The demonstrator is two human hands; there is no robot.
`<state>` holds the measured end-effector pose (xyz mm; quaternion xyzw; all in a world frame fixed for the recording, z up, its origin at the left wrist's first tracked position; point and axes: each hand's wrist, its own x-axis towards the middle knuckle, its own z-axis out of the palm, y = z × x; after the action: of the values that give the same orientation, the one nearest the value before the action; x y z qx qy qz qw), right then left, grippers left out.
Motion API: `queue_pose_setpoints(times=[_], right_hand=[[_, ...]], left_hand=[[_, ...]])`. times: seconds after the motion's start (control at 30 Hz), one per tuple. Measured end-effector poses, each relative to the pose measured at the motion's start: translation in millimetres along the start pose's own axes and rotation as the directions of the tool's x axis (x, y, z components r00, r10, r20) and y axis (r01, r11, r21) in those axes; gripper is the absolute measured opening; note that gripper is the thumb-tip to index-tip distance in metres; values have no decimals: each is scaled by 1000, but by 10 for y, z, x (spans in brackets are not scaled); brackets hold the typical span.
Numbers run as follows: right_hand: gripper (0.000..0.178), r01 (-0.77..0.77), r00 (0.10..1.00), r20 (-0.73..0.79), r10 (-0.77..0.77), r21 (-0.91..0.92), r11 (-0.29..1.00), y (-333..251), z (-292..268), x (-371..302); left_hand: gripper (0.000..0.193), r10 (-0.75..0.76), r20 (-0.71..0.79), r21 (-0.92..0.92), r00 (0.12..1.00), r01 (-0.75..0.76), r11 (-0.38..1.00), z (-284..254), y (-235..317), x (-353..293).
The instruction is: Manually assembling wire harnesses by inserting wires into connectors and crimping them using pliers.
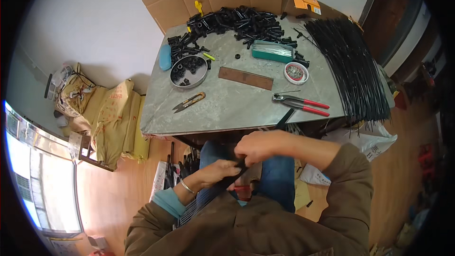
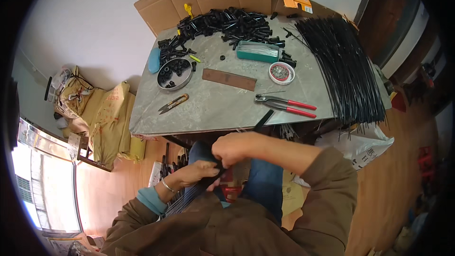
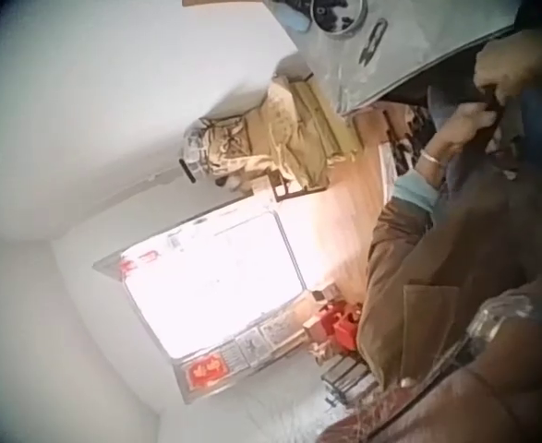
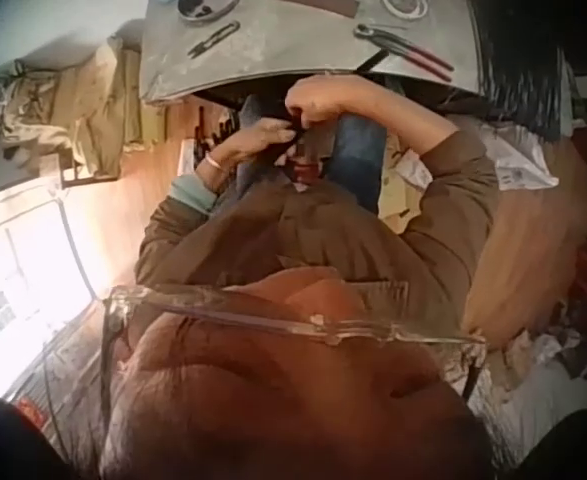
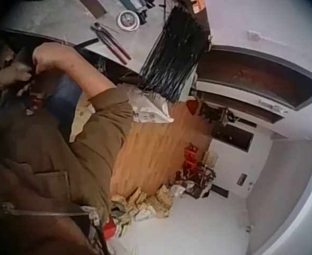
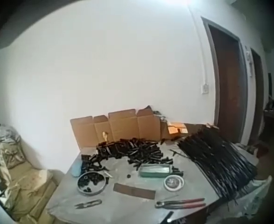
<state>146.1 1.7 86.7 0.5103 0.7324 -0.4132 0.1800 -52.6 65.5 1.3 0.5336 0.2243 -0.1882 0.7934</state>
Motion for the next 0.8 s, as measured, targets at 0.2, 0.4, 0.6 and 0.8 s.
queue_pose_setpoints(times=[0.2,0.4,0.6,0.8], right_hand=[[40,319,924,3,-383,548,774,-394,334,-315],[41,463,811,-575,107,743,484,-53,1068,456],[31,317,897,-410,169,859,401,577,1806,1105],[30,275,956,-289,-43,839,469,149,2466,1273]], left_hand=[[23,49,189,-212,981,-8,977,-194,4,-117],[17,512,-112,5,851,-515,857,170,1114,82],[20,646,-438,55,625,-699,713,335,176,823],[31,497,-392,-268,774,-613,744,364,-501,551]])
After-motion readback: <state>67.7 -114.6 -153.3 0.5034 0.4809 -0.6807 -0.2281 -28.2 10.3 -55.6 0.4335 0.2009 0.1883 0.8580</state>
